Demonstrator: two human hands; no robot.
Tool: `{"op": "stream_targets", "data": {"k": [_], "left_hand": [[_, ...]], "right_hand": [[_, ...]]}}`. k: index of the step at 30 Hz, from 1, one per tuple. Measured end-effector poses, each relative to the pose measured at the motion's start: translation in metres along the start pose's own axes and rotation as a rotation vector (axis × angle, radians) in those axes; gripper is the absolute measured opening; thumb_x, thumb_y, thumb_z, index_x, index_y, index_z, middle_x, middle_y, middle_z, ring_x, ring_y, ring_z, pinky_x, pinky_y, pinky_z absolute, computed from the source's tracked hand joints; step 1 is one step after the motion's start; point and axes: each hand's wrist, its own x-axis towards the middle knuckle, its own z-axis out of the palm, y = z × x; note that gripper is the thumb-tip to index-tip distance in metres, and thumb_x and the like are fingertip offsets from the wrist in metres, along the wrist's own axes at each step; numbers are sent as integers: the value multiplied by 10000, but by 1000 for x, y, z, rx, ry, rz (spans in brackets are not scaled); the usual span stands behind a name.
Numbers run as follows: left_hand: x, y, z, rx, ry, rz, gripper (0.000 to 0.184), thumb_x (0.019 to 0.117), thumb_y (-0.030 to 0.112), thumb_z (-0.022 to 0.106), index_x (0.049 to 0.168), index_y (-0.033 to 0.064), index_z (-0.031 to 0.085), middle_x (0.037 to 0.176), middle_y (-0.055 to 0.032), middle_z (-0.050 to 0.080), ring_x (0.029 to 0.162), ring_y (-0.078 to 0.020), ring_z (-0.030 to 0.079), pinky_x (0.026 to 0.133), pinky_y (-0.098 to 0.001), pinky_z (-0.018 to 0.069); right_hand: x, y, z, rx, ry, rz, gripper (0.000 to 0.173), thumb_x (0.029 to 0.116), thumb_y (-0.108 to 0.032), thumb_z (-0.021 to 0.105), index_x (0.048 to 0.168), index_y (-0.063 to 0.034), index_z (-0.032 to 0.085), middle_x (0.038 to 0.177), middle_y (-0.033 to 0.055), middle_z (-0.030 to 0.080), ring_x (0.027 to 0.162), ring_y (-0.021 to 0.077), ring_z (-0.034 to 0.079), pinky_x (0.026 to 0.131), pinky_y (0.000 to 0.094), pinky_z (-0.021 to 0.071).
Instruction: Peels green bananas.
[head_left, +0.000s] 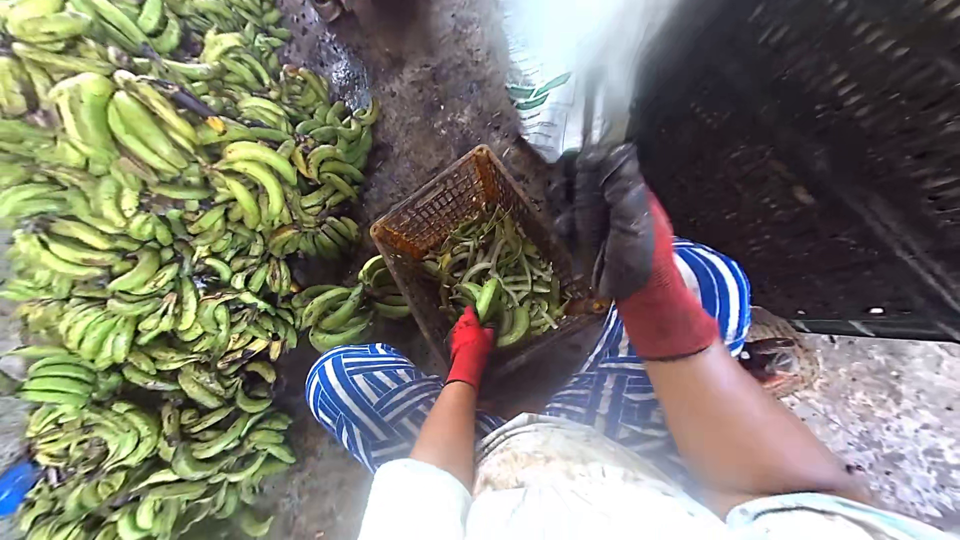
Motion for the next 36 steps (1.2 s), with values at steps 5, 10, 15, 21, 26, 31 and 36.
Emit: {"op": "stream_targets", "data": {"k": [5,10,15,21,26,31,36], "left_hand": [[-13,-3,-38,-230,208,206,589,952,350,678,1419,20,534,1309,-206,644,1251,-329,605,1100,-505,439],[-31,3,-60,-620,337,409,568,870,246,747,1345,-19,583,1190,-178,694,1126,-243,663,1027,-441,499],[-36,22,-81,-1721,111,718,297,939,395,656,1082,135,673,682,8,657,561,-95,638,549,-283,577],[-49,15,-155,-1707,-19,1214,470,918,485,696,1327,264,634,1231,9,710,1067,-148,697,926,-368,584],[-58,-8,-177,-1796,336,1016,545,917,322,749,1393,222,504,1258,-55,682,1139,-223,675,958,-419,580],[-52,-2,-149,-1588,555,710,513,941,158,657,1404,122,438,1169,-46,669,1042,-150,673,875,-339,586],[-58,4,-138,-1445,590,675,538,918,118,690,1400,119,451,1102,12,675,934,-75,673,785,-261,587]], "right_hand": [[-34,100,14,-11,222,368,390,1078,-383,479,1375,-136,531,979,45,662,658,123,620,580,284,554],[-48,105,36,-296,368,431,374,1103,-334,447,1342,-70,563,955,89,661,661,149,633,616,330,572],[-63,141,4,-596,263,506,411,1078,-348,496,1302,-22,604,1068,145,664,844,201,658,754,402,571],[-58,120,24,-401,268,352,406,1101,-306,439,1381,-32,549,1113,88,676,866,125,672,740,315,588],[-70,111,36,-551,101,326,427,1098,-306,419,1410,-29,510,1033,72,702,803,131,699,701,331,610],[-82,85,63,-625,-60,-155,451,1068,-301,443,1306,56,580,1016,83,719,855,78,694,775,289,600],[-63,44,74,-720,-206,-505,414,1083,-395,452,1258,-72,643,975,24,735,830,104,704,744,315,616]]}}
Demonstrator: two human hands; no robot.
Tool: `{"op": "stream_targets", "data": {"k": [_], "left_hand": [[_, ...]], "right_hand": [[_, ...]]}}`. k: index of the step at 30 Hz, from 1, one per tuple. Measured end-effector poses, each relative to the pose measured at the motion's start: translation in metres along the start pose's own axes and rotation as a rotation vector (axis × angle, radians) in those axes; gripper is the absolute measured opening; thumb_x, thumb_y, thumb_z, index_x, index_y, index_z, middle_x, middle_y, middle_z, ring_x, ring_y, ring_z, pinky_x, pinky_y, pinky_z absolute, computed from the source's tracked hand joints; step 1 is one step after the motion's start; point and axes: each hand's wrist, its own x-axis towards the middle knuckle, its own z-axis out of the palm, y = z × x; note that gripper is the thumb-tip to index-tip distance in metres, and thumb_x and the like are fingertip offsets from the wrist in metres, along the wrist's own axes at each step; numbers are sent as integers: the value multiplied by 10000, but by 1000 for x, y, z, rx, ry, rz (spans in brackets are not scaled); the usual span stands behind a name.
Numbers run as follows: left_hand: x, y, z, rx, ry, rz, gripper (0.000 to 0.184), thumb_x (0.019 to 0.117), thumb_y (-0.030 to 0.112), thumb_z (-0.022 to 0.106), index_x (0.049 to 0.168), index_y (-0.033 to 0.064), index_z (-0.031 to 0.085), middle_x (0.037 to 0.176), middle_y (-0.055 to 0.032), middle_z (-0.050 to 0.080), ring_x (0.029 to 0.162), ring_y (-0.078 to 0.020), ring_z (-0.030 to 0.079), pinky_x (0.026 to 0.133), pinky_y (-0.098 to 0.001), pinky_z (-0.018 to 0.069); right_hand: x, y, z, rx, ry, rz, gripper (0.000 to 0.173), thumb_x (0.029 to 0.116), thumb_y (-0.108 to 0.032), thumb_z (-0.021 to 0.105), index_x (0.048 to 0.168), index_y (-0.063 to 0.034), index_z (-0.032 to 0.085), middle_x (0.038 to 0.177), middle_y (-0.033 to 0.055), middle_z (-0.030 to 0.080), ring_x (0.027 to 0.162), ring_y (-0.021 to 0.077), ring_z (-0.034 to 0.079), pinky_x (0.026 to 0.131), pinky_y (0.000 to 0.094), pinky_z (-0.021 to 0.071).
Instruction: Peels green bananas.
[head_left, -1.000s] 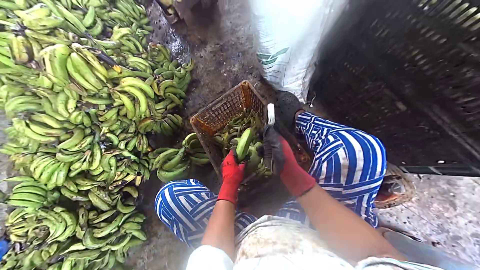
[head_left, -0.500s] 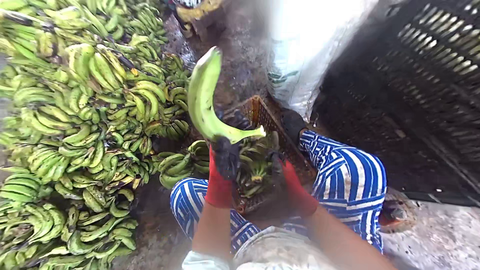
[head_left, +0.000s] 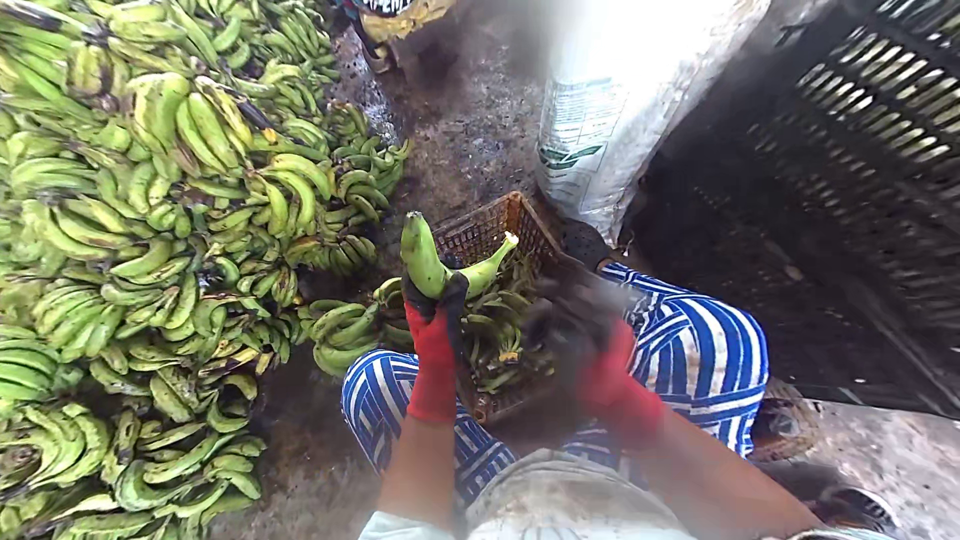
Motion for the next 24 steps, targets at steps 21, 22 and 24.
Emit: {"op": "stream_targets", "data": {"k": [21,22,24], "left_hand": [[72,7,36,-187,-232,-108,502,1045,335,469,1523,238,351,1239,28,634,1030,-63,646,876,-296,565],[69,7,36,-208,-294,-157,427,1051,297,458,1470,224,416,1163,36,659,974,-55,659,840,-275,575],[65,8,28,-239,-488,-381,276,1043,164,435,1291,136,552,995,12,687,862,-68,676,765,-258,583]], "right_hand": [[76,38,-35,-446,-175,-75,486,939,-539,584,1290,-233,725,1193,129,701,1080,346,645,916,612,455],[82,44,-36,-484,-143,-81,470,938,-507,596,1282,-215,728,1191,144,697,1073,368,645,898,631,454],[104,58,-45,-646,-18,-102,437,928,-400,634,1262,-132,724,1219,250,664,1085,495,619,887,715,425]]}}
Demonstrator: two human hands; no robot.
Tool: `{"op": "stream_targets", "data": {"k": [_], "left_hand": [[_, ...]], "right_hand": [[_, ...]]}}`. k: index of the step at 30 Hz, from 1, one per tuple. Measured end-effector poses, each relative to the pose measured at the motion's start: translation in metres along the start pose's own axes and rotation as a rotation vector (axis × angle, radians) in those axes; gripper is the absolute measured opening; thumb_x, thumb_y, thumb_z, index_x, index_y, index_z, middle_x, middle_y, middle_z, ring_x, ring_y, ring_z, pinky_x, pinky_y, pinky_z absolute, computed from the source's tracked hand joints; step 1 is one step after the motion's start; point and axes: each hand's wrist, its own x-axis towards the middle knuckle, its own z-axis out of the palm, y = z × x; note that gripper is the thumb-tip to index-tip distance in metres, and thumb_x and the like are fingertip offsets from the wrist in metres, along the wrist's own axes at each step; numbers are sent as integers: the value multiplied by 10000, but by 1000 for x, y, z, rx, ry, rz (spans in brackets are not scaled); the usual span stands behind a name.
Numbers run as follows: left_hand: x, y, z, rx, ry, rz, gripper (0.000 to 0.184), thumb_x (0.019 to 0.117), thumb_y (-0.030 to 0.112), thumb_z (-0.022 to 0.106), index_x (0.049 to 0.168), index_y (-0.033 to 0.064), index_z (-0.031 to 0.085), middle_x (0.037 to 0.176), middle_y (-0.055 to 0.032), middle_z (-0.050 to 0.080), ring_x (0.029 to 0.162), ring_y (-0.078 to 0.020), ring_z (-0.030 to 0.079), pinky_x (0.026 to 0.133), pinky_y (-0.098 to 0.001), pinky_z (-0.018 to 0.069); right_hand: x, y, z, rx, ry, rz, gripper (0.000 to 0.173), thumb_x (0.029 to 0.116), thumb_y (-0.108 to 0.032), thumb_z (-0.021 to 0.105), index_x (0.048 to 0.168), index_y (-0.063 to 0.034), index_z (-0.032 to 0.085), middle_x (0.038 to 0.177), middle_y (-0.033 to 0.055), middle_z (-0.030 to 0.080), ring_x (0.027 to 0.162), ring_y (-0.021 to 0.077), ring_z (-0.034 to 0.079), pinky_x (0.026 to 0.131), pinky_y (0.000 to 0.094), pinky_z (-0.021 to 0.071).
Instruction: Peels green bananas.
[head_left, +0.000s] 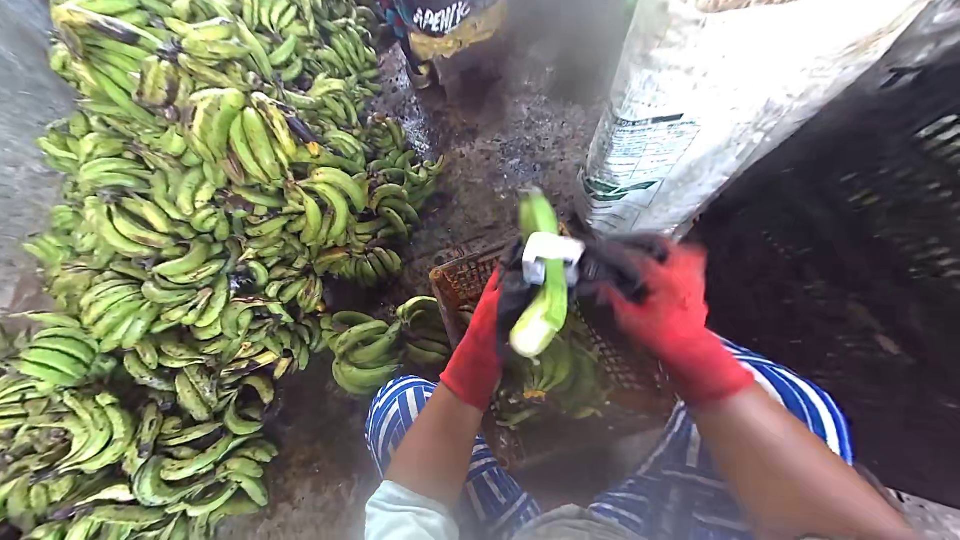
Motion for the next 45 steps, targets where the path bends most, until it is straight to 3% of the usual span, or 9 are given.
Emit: {"op": "stream_targets", "data": {"k": [4,11,16,20,28,34,39,42,45], "left_hand": [[3,-10,-18,98,-223,-198,355,1037,165,431,1375,119,528,1048,-10,679,883,-73,666,783,-256,573],[19,-4,14,-104,455,555,364,1073,363,461,1397,200,500,1241,-34,642,1116,-174,648,943,-411,566],[1,7,-12,134,-111,142,291,996,127,477,1267,93,577,1004,59,684,908,-4,652,823,-221,561],[7,20,-23,427,-370,-152,474,984,231,526,1437,93,491,1076,1,675,881,-26,638,793,-239,556],[26,11,-1,-636,0,217,424,1049,511,343,1145,204,620,1039,-6,685,946,-129,689,796,-307,591],[1,9,-2,235,188,238,334,1097,276,352,1315,115,547,1052,26,657,943,-20,642,845,-249,557],[-16,20,-13,639,-238,153,701,1035,423,465,1595,53,262,1459,-99,543,1240,-47,570,1063,-292,479],[1,5,-21,216,-69,162,601,1003,438,490,1546,211,372,1217,-73,667,909,-160,700,755,-372,619],[12,17,-23,-519,-59,71,508,1023,583,401,1187,166,640,944,-33,708,733,-115,688,633,-271,596]], "right_hand": [[37,30,-9,-166,93,227,517,1002,-443,554,1359,-80,643,1352,314,562,1178,549,553,963,735,365],[-22,-36,17,22,118,-138,454,973,-568,579,1298,-273,695,1181,145,696,1074,334,644,946,582,411],[22,2,4,71,14,-164,475,971,-472,599,1288,-138,716,1225,210,682,1107,412,637,957,662,412],[39,22,4,-11,-36,30,474,1023,-455,525,1362,-155,667,1275,226,654,1138,438,625,971,686,393],[-10,-24,30,14,202,-286,393,980,-520,605,1273,-271,690,1151,87,681,1078,273,602,989,487,366],[0,-14,22,100,93,-164,477,947,-493,633,1279,-162,717,1200,162,690,1110,340,626,982,579,393],[39,11,6,83,-256,103,514,1050,-458,394,1334,-141,681,1267,163,690,1164,359,654,980,640,455],[31,11,11,-16,-175,115,548,1060,-466,343,1328,-118,671,1223,199,692,1105,407,666,924,670,458],[-7,-10,26,15,53,-244,519,995,-552,511,1299,-166,678,1213,178,669,1132,368,616,996,598,410]]}}
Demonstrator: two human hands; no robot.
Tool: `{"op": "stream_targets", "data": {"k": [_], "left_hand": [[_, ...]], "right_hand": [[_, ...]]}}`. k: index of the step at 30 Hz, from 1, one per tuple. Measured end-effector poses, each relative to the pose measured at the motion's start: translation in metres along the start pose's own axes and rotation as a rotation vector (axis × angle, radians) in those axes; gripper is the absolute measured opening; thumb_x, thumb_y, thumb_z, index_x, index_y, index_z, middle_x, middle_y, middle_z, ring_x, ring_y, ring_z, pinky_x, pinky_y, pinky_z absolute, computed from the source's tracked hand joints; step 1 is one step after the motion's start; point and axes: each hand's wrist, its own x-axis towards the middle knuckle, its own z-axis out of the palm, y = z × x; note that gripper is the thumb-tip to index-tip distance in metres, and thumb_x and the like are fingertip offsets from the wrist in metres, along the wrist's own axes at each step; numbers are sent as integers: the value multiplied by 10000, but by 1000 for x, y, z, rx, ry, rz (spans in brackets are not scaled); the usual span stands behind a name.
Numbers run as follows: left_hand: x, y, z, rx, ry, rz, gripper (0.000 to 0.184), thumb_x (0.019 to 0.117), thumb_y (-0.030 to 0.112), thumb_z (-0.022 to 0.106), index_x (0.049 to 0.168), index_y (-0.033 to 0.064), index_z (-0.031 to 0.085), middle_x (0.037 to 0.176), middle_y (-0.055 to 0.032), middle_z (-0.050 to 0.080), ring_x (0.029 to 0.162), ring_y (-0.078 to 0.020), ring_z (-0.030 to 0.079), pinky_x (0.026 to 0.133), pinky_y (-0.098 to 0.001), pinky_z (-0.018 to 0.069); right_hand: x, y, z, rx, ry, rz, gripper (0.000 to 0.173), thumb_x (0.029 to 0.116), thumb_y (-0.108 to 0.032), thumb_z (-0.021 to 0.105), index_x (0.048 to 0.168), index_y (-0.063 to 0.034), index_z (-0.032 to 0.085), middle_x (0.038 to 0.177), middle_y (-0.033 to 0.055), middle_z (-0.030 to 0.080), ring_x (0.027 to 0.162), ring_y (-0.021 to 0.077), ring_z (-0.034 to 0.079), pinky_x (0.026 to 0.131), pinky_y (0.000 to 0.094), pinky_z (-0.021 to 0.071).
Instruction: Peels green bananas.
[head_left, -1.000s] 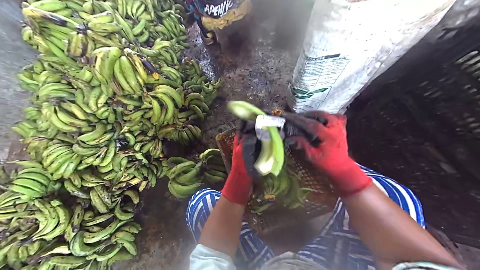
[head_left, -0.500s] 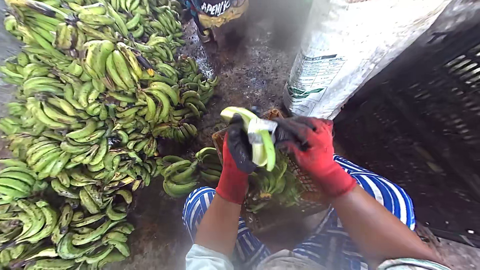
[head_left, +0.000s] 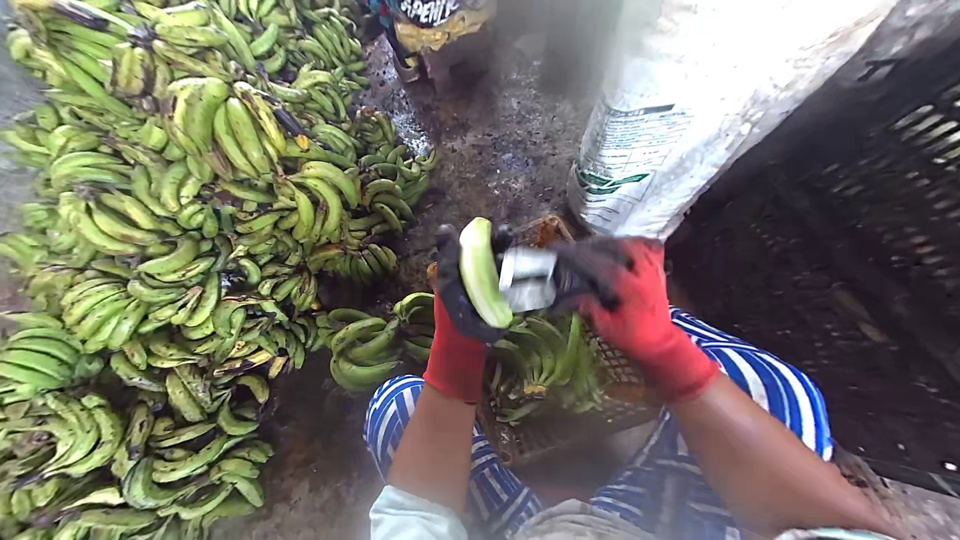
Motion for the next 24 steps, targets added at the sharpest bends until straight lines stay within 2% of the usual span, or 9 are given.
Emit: {"op": "stream_targets", "data": {"k": [3,6,10,12,14,17,20,22,24], "left_hand": [[-7,-1,4,-154,-56,-20,498,1027,557,410,1128,136,656,875,0,679,669,-76,661,584,-225,572],[-19,-18,10,320,73,170,279,1031,392,473,1201,225,617,935,42,691,798,-50,674,692,-249,585],[-16,-17,3,491,-44,170,705,889,510,665,1501,230,456,1244,24,660,992,-49,664,837,-256,576],[-16,-16,-1,483,-100,185,714,886,497,668,1505,214,450,1277,35,651,1044,-39,653,888,-256,562],[-17,-16,0,379,-138,162,616,888,489,665,1424,214,536,1155,29,697,962,-56,678,838,-259,575],[-1,-12,-7,60,-155,56,533,939,603,557,1224,158,630,928,-64,689,696,-141,665,609,-287,578],[1,-4,-13,-152,-135,-49,576,984,649,443,1232,165,634,980,-19,688,751,-100,677,655,-260,590],[-6,-5,-6,-123,-81,-57,471,1014,572,454,1187,177,644,952,-5,687,711,-74,669,607,-227,578],[-12,-14,7,122,8,33,357,1040,476,450,1161,207,651,957,13,698,805,-74,683,696,-264,591]], "right_hand": [[1,-22,5,65,57,-133,393,970,-547,609,1228,-265,701,1183,81,669,1135,253,588,1028,475,351],[22,-25,1,280,-99,282,418,932,-348,668,1246,-77,718,1190,176,691,1076,331,653,927,589,469],[33,-7,10,678,-177,694,422,994,-455,609,1343,-222,651,1088,-40,705,869,42,656,767,274,565],[33,4,12,575,-195,739,388,1017,-421,582,1344,-225,649,1123,3,704,926,103,665,821,359,562],[30,21,11,350,-204,773,391,1064,-389,514,1362,-169,639,1221,137,690,1085,293,664,935,579,504],[20,24,-4,188,-162,493,481,1013,-430,532,1336,-97,661,1252,207,660,1149,391,627,961,645,460],[5,10,-17,256,-159,-14,474,963,-564,603,1270,-220,712,1206,113,684,1126,275,618,994,536,428],[5,-4,-17,274,-204,-41,413,944,-549,633,1230,-272,739,1166,68,710,1087,234,641,976,523,427],[11,-11,-11,256,-184,157,386,907,-414,683,1186,-159,757,1158,150,694,1047,338,650,891,606,461]]}}
